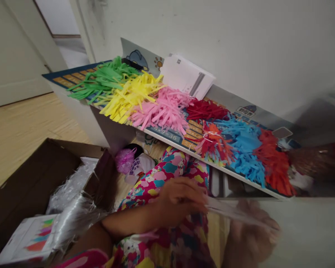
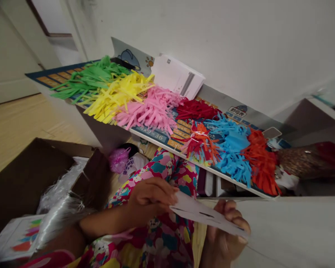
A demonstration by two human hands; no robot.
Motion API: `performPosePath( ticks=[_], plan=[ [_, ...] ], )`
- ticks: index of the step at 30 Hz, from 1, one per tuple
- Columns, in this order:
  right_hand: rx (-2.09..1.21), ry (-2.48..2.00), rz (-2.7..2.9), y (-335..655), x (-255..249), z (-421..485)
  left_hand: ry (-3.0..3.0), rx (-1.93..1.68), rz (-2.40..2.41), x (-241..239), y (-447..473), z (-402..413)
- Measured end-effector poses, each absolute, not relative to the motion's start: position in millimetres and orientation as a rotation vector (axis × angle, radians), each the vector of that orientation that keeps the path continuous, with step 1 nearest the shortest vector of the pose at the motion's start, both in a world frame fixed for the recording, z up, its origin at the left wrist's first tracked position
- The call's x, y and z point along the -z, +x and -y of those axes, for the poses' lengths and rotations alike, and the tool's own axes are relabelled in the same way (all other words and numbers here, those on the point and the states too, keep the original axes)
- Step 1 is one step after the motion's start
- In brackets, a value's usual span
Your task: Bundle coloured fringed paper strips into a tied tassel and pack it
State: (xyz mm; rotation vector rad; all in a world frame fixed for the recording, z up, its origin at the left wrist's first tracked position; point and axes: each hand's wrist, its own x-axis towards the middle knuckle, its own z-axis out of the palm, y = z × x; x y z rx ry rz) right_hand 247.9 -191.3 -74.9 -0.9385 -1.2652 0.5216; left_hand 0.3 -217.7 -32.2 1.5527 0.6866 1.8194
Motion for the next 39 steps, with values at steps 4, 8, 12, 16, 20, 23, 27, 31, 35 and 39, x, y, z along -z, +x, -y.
performPosePath(
  ticks=[4, 8, 12, 16, 20, 23, 27, 31, 35, 39],
  plan=[
    [-0.465, -1.022, 1.281, 247.2, 49.9, 208.7, 1.899, -1.835, -0.857, 29.5, -25.4, 218.9],
    [-0.586, -0.984, 1.468, 243.7, 43.6, 219.9, 2.015, -1.679, -0.906, 38.9, -44.4, 227.6],
    [-0.640, -1.009, 1.510, 235.6, 69.4, 217.5, 2.100, -1.550, -0.933, 58.2, -46.1, 232.7],
    [-0.743, -0.999, 1.438, 227.9, 104.5, 220.1, 2.044, -1.554, -1.046, 81.0, -42.0, 235.8],
    [-0.830, -0.970, 1.343, 225.9, 125.3, 227.1, 1.912, -1.512, -1.141, 94.3, -40.4, 246.4],
    [-0.899, -0.966, 1.366, 227.6, 134.2, 225.6, 1.875, -1.473, -1.148, 98.6, -39.3, 251.0],
    [-0.910, -1.087, 1.385, 223.9, 148.0, 216.8, 1.757, -1.478, -1.311, 108.7, -30.6, 248.3],
    [-0.892, -1.202, 1.304, 212.6, 162.4, 214.6, 1.558, -1.454, -1.568, 124.3, -14.9, 248.2],
    [-0.884, -1.288, 1.281, 201.2, 168.0, 223.1, 1.257, -1.388, -1.672, 137.0, -2.0, 253.4],
    [-0.765, -1.410, 1.259, 190.7, 166.6, 230.1, 0.888, -1.384, -1.698, 147.2, 6.1, 253.5]
  ],
)
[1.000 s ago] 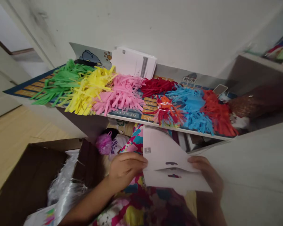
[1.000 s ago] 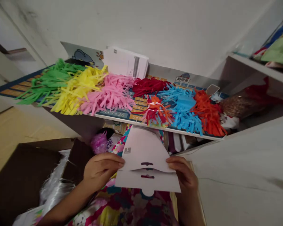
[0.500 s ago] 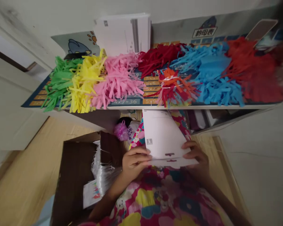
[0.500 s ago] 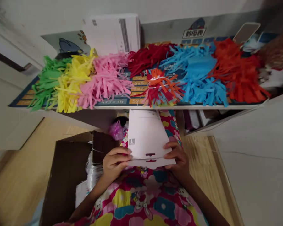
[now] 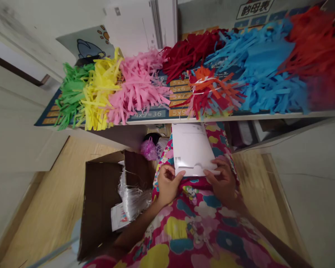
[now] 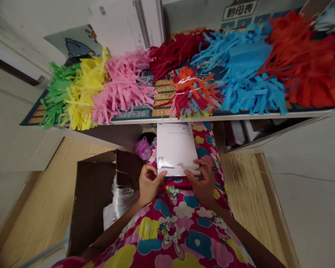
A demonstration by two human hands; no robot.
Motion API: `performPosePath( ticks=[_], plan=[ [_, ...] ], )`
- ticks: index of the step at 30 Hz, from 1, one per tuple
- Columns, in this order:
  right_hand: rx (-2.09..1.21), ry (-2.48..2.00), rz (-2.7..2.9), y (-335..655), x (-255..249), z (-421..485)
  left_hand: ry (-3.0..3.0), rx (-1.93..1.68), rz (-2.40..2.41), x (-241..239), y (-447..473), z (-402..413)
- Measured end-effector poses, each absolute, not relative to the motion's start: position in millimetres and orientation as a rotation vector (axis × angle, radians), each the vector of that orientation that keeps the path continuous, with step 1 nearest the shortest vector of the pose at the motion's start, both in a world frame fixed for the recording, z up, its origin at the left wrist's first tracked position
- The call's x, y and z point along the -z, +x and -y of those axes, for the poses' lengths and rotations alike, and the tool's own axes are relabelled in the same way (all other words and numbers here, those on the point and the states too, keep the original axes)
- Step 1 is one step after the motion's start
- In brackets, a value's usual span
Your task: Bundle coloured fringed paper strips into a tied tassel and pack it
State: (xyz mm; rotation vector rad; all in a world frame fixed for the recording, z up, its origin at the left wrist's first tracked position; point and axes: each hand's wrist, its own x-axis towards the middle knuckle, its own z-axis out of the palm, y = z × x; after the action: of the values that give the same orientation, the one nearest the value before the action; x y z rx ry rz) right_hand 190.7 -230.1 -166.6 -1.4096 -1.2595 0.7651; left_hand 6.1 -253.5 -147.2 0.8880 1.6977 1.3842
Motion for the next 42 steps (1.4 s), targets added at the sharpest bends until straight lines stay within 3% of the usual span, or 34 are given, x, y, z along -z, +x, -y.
performPosePath(
  ticks=[8, 24, 27, 35, 42],
  plan=[
    [-0.698, -1.481, 1.320, 184.9, 171.2, 230.6, 0.348, -1.095, -1.159, 160.8, 17.2, 237.9],
    [-0.951, -1.542, 1.407, 185.3, 169.1, 224.2, 0.242, -1.111, -1.216, 161.0, 26.1, 234.9],
    [-0.980, -1.583, 1.355, 190.2, 170.8, 221.5, 0.484, -1.237, -1.226, 166.7, 19.4, 246.6],
    [-1.008, -1.417, 1.121, 204.7, 142.2, 215.7, 2.060, -1.540, -1.475, 138.7, -13.2, 241.3],
    [-1.091, -1.250, 1.043, 215.7, 95.4, 221.4, 2.187, -1.812, -1.060, 99.7, -16.8, 202.9]
  ],
)
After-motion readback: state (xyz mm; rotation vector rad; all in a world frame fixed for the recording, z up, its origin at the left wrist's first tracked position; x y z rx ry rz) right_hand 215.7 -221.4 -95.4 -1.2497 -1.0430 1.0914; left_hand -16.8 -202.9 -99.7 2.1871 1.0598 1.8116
